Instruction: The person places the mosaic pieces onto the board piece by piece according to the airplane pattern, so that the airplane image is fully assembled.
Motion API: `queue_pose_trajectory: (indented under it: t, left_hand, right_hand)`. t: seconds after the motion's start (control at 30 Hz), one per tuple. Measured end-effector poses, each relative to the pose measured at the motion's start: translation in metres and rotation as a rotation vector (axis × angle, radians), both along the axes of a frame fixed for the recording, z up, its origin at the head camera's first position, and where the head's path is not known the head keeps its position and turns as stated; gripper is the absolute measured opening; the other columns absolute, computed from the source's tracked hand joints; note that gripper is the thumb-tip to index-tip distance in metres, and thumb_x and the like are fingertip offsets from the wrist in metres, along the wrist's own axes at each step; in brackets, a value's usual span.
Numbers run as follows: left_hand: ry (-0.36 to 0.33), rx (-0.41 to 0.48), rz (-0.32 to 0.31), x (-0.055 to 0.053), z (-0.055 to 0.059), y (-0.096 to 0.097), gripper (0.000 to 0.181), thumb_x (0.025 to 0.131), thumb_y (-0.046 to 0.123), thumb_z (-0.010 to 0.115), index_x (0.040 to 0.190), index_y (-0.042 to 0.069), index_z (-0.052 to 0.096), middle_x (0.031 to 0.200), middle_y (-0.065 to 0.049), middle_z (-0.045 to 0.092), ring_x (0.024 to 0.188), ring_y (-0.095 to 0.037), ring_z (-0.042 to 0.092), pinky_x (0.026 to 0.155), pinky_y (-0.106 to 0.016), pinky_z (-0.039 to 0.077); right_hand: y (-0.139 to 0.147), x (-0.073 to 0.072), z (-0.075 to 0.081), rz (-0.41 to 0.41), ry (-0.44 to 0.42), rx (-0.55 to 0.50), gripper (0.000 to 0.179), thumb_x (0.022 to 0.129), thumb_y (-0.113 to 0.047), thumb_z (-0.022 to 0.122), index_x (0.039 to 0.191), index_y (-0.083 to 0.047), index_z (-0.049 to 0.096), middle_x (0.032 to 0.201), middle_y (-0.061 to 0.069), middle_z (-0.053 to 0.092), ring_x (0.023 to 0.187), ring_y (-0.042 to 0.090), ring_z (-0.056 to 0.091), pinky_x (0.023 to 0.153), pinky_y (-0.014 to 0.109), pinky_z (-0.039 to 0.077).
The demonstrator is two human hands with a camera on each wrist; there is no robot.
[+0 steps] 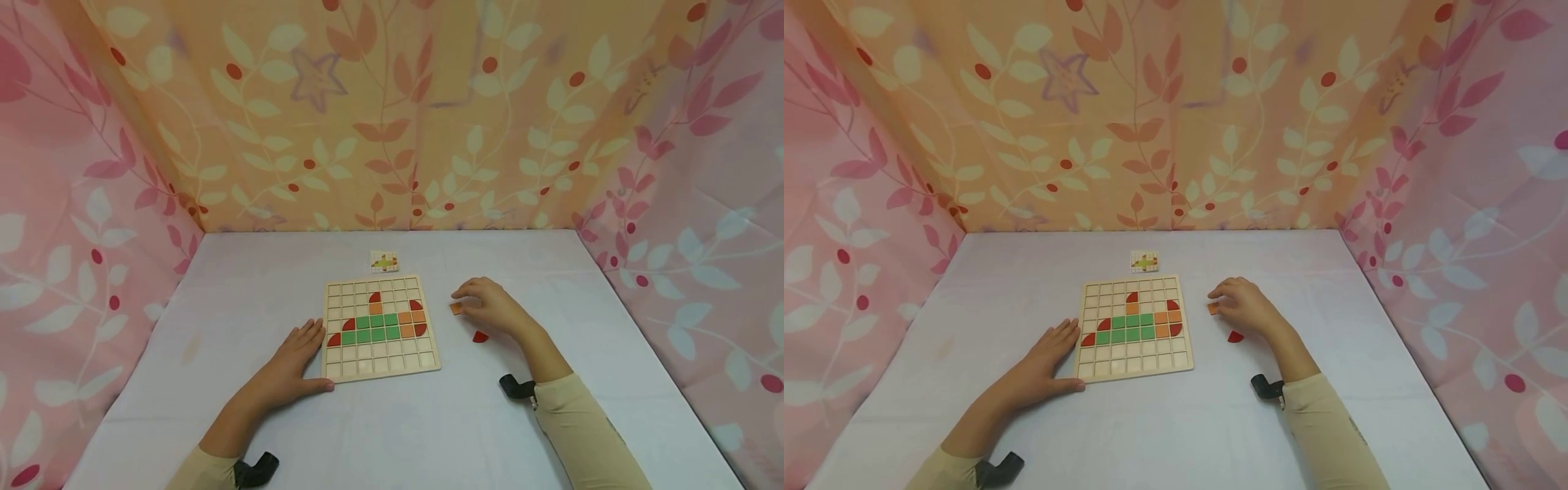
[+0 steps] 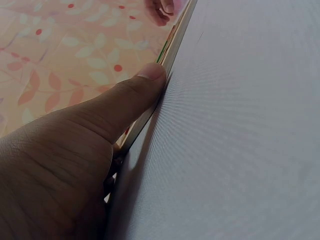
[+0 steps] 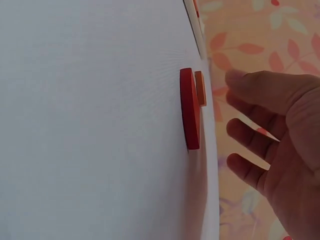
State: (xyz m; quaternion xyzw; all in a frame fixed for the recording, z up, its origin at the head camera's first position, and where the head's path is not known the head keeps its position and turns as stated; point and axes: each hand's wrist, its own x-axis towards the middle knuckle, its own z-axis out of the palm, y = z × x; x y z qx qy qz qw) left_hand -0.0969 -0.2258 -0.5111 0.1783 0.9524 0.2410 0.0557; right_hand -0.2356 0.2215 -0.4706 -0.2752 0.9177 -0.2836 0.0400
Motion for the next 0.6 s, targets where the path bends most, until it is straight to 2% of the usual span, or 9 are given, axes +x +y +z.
queue_pose_trajectory:
  t: [0.17,0.6]
  left_hand:
    - [0.0,0.004,0.002,0.001,0.0,0.0,0.122,0.074,0.071,0.078,0.163,0.008,0.024,0.172,-0.005,0.016,0.16,-0.027,0.01,0.129,-0.051,0.012]
    - [0.007,0.006,0.004,0.0,-0.003,-0.001,0.122,0.074,0.073,0.077,0.163,0.008,0.024,0.172,-0.005,0.017,0.16,-0.027,0.01,0.129,-0.051,0.013]
  right_hand:
    - [0.0,-0.002,-0.006,-0.019,-0.033,0.005,0.028,0.089,-0.01,0.078,0.117,-0.013,0.076,0.122,0.002,0.069,0.124,0.03,0.056,0.111,0.055,0.044]
    - [0.001,-0.004,-0.017,0.018,0.022,0.023,0.025,0.091,-0.008,0.076,0.115,-0.014,0.076,0.12,0.003,0.07,0.121,0.028,0.058,0.108,0.051,0.047]
